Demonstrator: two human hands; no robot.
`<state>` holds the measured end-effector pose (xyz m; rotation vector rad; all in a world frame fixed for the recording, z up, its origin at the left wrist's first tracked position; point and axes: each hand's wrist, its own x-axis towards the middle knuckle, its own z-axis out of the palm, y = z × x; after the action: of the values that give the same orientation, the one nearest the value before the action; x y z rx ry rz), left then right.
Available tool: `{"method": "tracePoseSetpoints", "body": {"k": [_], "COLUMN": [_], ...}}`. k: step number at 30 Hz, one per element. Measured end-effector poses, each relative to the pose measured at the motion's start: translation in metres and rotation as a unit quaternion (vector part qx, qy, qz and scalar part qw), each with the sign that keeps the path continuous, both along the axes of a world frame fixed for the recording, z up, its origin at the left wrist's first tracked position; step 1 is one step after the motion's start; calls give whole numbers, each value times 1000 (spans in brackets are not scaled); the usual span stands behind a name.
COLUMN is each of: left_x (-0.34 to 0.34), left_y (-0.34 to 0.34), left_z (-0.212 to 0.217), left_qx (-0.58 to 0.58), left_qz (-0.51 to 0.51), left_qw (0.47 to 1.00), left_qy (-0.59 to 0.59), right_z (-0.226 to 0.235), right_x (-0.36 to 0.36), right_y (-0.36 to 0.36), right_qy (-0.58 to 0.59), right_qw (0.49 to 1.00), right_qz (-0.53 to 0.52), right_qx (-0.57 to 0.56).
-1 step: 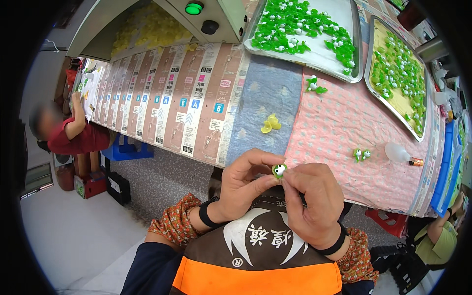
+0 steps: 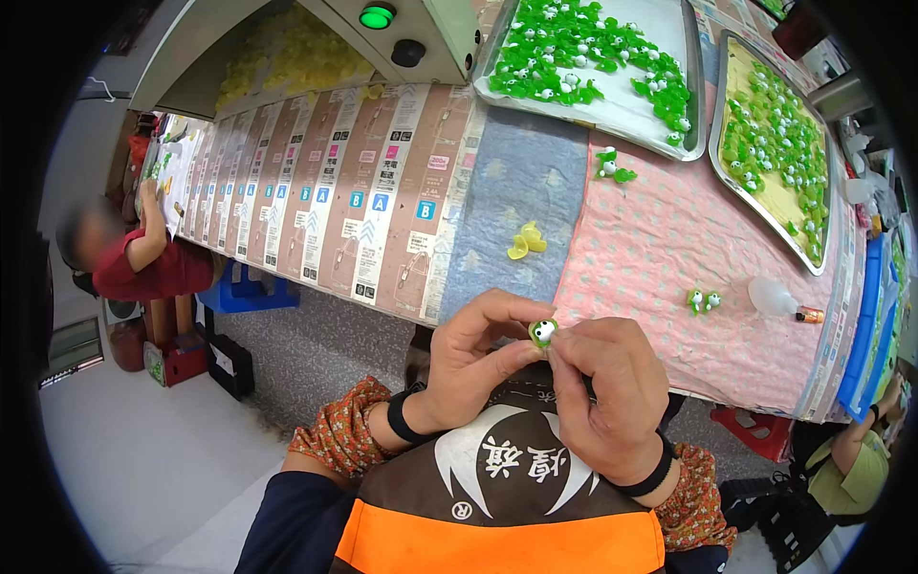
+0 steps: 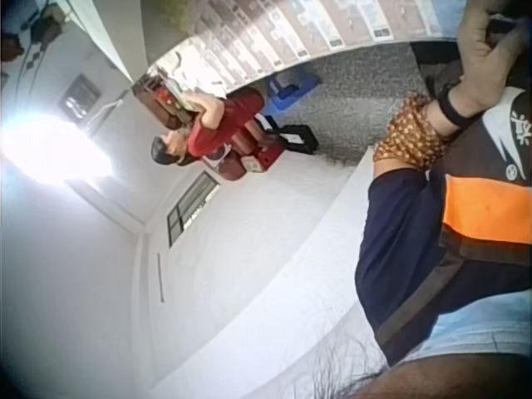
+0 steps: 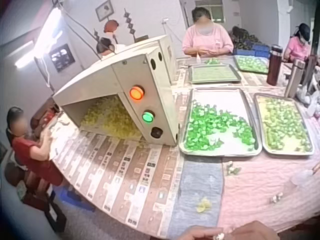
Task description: Assembling small plastic toy figurines by gluing and pressing components together at a workstation.
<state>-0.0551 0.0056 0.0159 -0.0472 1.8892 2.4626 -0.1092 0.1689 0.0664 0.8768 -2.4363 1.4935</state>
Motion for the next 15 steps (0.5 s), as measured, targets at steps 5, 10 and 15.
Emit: {"method": "tracePoseSetpoints", "body": {"k": [5,10,15], "left_x": [-2,-2,-2], "left_y": [-4,-1,0], "left_z": [2,7,1], "left_qx": [-38,64,192], "left_qz": [-11,-9,-12], "left_qw": [999,998,977], "left_qy": [19,-15,-96], "right_z": [-1,-1,-2], "right_x": [-1,0,-1], "right_y": [0,0,0], "right_qy": [-15,-20,-12], "right_qw": [1000,1000,1000], "right_qz": [2,4,6], "right_qx": [-2,-4,-2]}}
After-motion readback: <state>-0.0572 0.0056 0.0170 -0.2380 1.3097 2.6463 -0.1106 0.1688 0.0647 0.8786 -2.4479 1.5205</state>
